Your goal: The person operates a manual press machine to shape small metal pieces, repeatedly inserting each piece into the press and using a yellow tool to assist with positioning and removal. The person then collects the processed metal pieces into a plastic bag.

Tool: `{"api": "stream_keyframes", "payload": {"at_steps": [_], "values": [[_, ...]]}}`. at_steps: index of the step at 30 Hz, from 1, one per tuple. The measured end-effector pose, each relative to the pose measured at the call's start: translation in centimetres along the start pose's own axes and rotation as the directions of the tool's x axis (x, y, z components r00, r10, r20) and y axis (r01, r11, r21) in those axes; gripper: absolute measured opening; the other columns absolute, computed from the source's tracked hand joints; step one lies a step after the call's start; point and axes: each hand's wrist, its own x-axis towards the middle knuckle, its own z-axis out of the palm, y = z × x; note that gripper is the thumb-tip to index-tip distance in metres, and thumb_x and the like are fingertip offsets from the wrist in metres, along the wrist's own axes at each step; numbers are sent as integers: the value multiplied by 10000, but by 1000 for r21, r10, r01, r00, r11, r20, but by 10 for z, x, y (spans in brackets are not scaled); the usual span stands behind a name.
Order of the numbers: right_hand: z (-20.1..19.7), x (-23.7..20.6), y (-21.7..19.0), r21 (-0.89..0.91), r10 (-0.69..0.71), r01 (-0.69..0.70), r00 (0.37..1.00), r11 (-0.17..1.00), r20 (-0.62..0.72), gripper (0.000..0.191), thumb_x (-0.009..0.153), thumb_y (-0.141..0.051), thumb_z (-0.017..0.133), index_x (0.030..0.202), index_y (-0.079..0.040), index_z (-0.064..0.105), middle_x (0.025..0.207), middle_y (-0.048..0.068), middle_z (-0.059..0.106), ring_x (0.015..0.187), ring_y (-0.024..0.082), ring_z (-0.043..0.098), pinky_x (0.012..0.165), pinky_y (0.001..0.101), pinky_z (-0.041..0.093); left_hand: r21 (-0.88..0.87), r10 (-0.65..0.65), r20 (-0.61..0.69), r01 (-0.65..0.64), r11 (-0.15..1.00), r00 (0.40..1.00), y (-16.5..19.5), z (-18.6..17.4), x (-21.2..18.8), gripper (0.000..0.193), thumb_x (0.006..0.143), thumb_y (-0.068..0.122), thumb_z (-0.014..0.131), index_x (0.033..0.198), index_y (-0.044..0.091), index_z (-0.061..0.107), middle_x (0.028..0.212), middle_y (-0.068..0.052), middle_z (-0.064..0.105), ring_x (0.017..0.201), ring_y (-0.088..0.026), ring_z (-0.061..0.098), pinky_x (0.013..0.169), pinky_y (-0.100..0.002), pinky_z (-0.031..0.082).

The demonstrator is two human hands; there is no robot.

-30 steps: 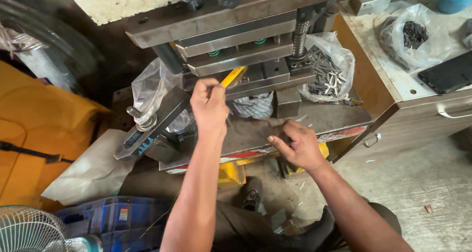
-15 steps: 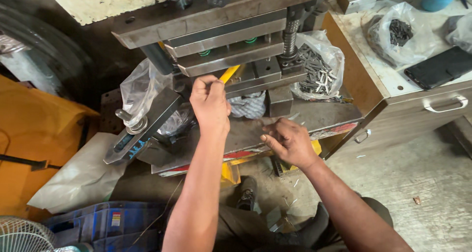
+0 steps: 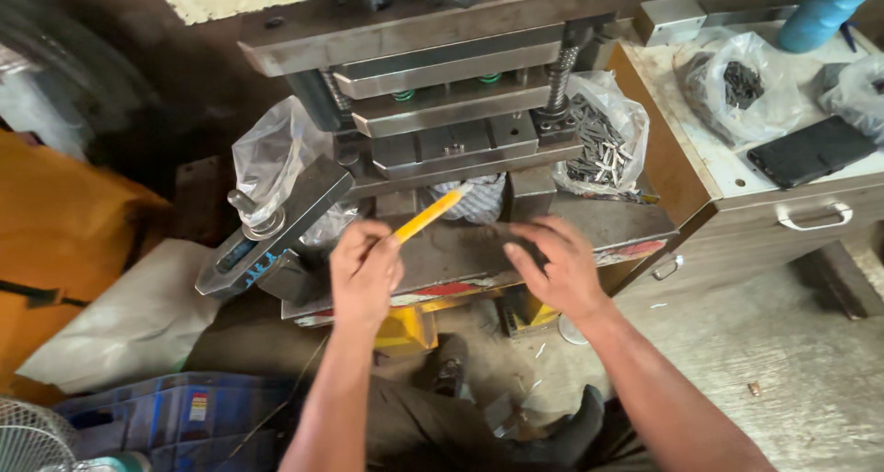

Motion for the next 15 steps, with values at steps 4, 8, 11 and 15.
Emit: {"api": "stream_keyframes", "payload": {"at_steps": [4,8,11,15], "values": [[-9,40,-13,-237,-232,246,969,940,86,498,896,-321,784,1274,-22,654,1349,171,616,1239,396,560,1109,522,436,-88,-93,33,95,992,995,-15,-38,-4,64,953,-39,596,983,12,574,674,-21,505,485,-69,411,426,-242,336],[5,87,-14,-425,-230,298,952,855,204,744,864,-528,758,1390,-27,593,1450,208,534,1355,454,451,1162,587,323,-73,-168,65,173,982,984,-31,-50,3,68,948,-42,595,976,16,575,680,-14,501,498,-69,411,426,-237,332],[19,109,-12,-463,-184,302,942,833,282,809,895,-599,702,1431,-6,574,1449,203,542,1352,455,454,1183,596,308,-151,-160,88,172,973,983,-32,-56,4,57,958,-29,593,970,22,571,674,-5,492,496,-65,409,430,-232,333],[32,128,-8,-485,-202,331,932,809,300,776,914,-600,689,1426,-27,580,1422,219,586,1350,454,477,1156,571,327,-125,-151,120,166,978,981,-31,-60,4,46,983,-11,606,977,23,576,663,0,486,511,-56,407,447,-232,342]]}}
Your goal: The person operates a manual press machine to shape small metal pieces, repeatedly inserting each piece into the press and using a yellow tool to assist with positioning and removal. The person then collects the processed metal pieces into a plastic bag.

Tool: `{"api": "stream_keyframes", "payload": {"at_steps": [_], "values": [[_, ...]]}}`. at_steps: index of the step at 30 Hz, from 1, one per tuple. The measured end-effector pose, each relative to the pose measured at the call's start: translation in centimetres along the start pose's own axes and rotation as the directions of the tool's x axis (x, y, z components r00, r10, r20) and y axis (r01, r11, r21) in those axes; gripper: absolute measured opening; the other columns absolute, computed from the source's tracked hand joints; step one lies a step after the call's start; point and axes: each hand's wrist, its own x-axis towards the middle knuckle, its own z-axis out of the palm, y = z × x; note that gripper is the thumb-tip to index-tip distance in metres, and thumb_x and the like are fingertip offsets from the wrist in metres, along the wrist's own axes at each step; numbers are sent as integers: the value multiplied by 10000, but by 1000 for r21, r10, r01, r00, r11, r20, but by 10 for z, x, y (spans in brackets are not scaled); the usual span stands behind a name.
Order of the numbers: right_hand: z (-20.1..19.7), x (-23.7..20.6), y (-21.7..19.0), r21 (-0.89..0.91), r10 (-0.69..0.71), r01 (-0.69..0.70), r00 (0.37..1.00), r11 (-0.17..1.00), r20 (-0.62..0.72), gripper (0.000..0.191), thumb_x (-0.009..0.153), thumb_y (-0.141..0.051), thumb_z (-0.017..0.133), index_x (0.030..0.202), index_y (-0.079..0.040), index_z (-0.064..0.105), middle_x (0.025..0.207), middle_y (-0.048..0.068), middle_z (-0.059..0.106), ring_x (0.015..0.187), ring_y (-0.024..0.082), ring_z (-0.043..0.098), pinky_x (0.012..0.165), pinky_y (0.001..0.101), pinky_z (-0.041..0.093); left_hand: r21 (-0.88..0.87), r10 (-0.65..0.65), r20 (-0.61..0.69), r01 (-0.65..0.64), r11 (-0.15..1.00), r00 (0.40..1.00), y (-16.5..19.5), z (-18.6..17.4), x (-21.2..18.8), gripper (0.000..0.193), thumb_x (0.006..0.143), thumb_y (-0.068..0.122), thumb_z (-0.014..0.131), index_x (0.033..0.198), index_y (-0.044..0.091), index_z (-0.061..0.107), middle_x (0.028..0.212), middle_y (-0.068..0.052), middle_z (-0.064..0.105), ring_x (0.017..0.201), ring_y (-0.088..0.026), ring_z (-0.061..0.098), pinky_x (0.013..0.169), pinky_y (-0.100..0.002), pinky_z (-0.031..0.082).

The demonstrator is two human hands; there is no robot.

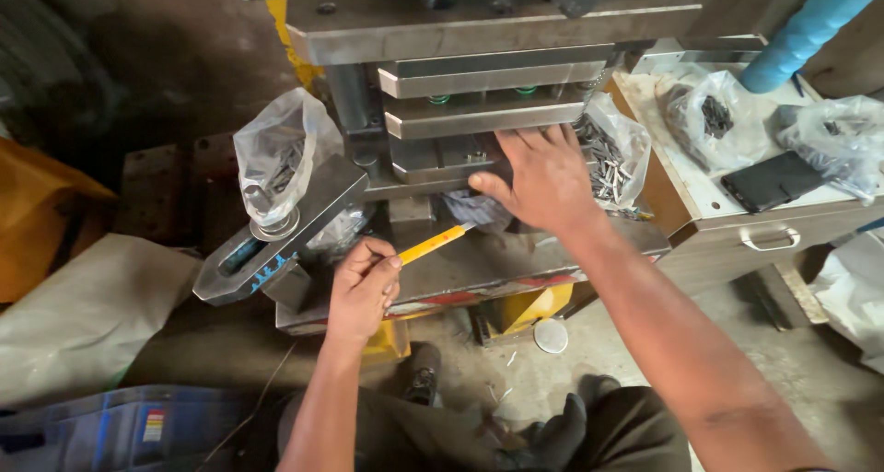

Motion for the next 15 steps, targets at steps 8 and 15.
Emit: {"api": "stream_keyframes", "payload": {"at_steps": [8,15], "values": [[4,10,9,10,21,-23,987,1000,160,711,905,-552,720,1393,-48,609,1281,171,673,1218,367,614,1105,511,414,-1,-4,3,4,1000,1000,0,-2,-3,49,972,4,623,987,29,584,696,11,518,523,-48,435,454,-223,347],[-12,-6,0,-13,-98,99,994,995,47,762,882,-531,748,1390,15,590,1337,217,643,1272,414,593,1152,532,390,12,18,12,-18,1000,1000,0,-2,-4,56,976,9,634,992,28,584,714,9,532,548,-44,443,472,-222,353]]}}
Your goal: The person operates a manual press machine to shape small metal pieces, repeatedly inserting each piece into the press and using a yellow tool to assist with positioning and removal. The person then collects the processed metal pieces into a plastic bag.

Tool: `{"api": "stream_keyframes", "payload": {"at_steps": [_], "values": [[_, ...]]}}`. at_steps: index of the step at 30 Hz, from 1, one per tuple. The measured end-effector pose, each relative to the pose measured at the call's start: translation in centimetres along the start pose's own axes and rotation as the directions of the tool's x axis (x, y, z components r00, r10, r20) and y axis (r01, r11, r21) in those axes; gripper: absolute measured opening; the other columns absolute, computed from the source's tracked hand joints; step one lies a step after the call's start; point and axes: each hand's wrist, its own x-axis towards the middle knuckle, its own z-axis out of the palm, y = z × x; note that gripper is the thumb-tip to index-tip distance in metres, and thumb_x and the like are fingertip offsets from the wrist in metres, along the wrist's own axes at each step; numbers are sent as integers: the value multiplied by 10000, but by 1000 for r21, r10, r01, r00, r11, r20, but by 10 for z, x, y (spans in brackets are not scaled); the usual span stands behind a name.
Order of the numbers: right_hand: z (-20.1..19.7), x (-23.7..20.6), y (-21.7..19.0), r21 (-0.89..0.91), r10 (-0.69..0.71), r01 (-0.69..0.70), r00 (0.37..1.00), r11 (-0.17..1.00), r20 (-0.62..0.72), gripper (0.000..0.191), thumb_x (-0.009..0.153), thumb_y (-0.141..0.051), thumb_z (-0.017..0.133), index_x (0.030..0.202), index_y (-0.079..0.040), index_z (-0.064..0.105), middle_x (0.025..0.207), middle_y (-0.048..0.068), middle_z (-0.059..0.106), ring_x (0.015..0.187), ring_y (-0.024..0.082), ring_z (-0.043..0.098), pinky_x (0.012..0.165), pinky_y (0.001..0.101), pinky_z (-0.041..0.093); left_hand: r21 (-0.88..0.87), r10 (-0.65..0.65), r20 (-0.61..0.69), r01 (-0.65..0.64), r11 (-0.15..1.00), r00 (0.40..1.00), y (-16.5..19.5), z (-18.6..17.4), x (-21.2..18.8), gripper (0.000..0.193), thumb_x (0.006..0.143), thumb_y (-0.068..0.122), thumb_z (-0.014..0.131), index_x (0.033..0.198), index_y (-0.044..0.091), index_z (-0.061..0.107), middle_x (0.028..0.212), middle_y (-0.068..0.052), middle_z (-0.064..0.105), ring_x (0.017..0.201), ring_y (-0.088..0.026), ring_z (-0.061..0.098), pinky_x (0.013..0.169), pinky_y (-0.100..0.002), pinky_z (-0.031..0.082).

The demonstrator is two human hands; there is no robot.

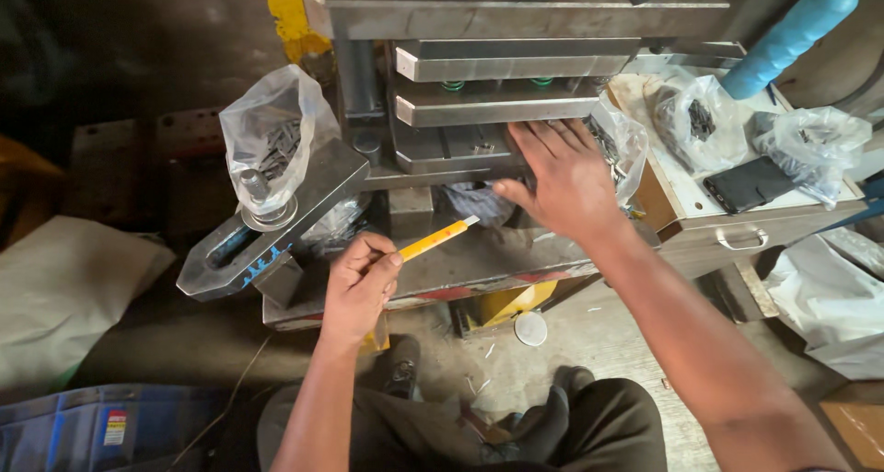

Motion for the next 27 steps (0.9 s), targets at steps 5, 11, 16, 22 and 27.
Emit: {"api": "stream_keyframes", "payload": {"at_steps": [5,11,16,22,27], "values": [[1,-14,1,3,34,-34,999,999,-9,757,892,-487,760,1405,40,579,1399,229,612,1330,422,544,1173,551,360,-18,-31,-23,31,999,999,1,3,-1,57,971,7,631,994,30,584,711,19,517,546,-38,433,469,-216,345],[-1,-48,9,-26,236,-241,963,970,-130,546,936,-352,808,1375,-74,643,1376,116,627,1254,351,508,1115,514,395,15,-11,-33,12,1000,999,2,3,-1,50,970,4,630,976,25,584,703,13,519,535,-44,432,456,-220,341],[3,-46,21,-96,235,-251,960,963,-153,649,888,-462,829,1385,-81,661,1426,120,539,1315,373,437,1053,580,335,8,-21,-42,22,1000,999,2,5,-1,45,972,-2,625,983,23,589,705,2,520,521,-43,416,456,-223,342],[4,-36,16,-177,210,-234,967,956,-145,538,877,-488,823,1258,-118,740,1357,84,577,1314,322,453,1041,612,286,-25,-15,-53,14,1000,998,2,7,-1,51,970,-12,611,993,25,584,712,-4,523,526,-46,416,464,-227,348],[8,-48,20,-85,236,-260,945,962,-228,235,945,-265,817,1139,-144,760,1206,21,658,1193,275,558,1041,556,356,-18,-18,-65,17,1000,998,0,5,-2,42,973,-25,607,983,12,589,745,-7,531,566,-54,425,478,-233,357]]}}
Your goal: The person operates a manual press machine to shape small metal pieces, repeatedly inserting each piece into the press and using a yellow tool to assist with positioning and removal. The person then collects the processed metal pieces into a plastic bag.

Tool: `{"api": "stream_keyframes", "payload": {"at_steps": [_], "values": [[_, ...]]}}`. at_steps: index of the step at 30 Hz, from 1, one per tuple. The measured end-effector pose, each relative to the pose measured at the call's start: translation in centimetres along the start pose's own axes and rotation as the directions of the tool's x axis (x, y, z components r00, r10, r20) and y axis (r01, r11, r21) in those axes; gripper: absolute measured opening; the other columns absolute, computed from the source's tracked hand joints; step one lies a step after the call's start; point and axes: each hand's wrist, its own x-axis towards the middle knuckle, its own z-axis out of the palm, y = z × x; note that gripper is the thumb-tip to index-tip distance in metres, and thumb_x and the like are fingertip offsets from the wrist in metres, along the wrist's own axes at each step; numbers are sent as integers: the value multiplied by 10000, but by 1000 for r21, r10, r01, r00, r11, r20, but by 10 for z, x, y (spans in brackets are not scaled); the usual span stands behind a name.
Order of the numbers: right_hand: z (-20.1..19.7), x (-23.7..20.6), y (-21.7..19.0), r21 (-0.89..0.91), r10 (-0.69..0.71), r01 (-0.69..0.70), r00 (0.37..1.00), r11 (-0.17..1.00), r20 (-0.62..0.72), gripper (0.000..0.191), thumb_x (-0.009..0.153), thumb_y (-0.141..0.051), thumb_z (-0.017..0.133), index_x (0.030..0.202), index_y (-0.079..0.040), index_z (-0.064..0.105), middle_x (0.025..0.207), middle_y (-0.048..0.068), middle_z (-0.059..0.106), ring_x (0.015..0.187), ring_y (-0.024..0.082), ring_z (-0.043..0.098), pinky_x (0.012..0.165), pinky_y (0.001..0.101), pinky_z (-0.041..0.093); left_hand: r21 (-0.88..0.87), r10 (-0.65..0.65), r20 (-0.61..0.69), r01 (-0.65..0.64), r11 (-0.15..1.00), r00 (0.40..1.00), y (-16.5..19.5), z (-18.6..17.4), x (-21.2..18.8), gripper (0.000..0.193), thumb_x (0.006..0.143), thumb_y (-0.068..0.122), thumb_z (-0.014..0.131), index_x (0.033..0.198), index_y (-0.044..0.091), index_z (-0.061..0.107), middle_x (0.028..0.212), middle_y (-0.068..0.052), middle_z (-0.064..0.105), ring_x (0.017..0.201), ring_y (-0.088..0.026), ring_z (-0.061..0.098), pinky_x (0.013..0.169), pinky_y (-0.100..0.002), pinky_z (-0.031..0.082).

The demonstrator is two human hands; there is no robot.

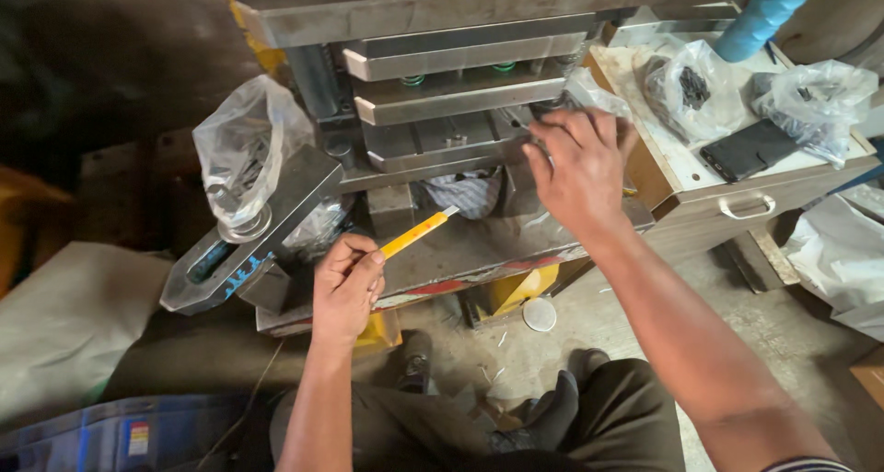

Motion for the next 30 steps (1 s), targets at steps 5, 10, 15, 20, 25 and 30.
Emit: {"api": "stream_keyframes", "payload": {"at_steps": [5,10,15,20,25,30], "values": [[-20,-24,31,181,219,-202,972,963,-82,81,1008,-116,791,1064,-96,737,1037,94,668,995,334,642,897,449,488,5,30,7,-30,1000,1000,-4,-4,-1,55,984,-30,600,1006,20,591,732,-9,521,562,-59,437,486,-233,371],[-46,-56,54,313,445,-365,862,877,-241,118,1036,-60,758,1149,-48,727,1070,119,705,955,330,649,858,426,524,-15,40,-7,-40,999,999,-8,-5,0,86,962,-49,598,1015,18,585,773,-16,548,571,-61,450,485,-238,382],[-18,-45,71,38,280,-278,943,960,-178,212,962,-23,754,1172,-49,730,1083,145,690,1039,366,632,910,481,493,-13,56,-1,-56,998,998,-7,-2,0,98,973,-57,602,1039,14,589,740,-19,525,561,-65,444,488,-239,385],[-15,-44,63,215,413,-380,900,900,-141,230,1006,-55,720,1235,-68,706,1143,136,692,1041,358,645,910,452,521,-23,68,14,-67,997,998,-7,-3,-2,85,970,-47,599,1025,16,587,730,-13,525,556,-62,438,483,-237,381],[-19,-29,13,246,92,-80,995,966,-39,244,966,-105,756,1204,-82,705,1214,85,697,1091,336,643,958,444,501,41,-28,-19,29,999,999,-5,-3,4,52,970,-13,611,991,26,583,700,7,509,533,-56,430,471,-228,354],[-18,13,-18,133,-183,175,982,976,49,384,923,-156,755,1295,-81,694,1348,56,673,1193,317,602,1037,456,430,9,0,23,-1,1000,1000,1,1,2,42,972,8,618,987,37,590,674,11,502,513,-46,420,452,-226,337]]}}
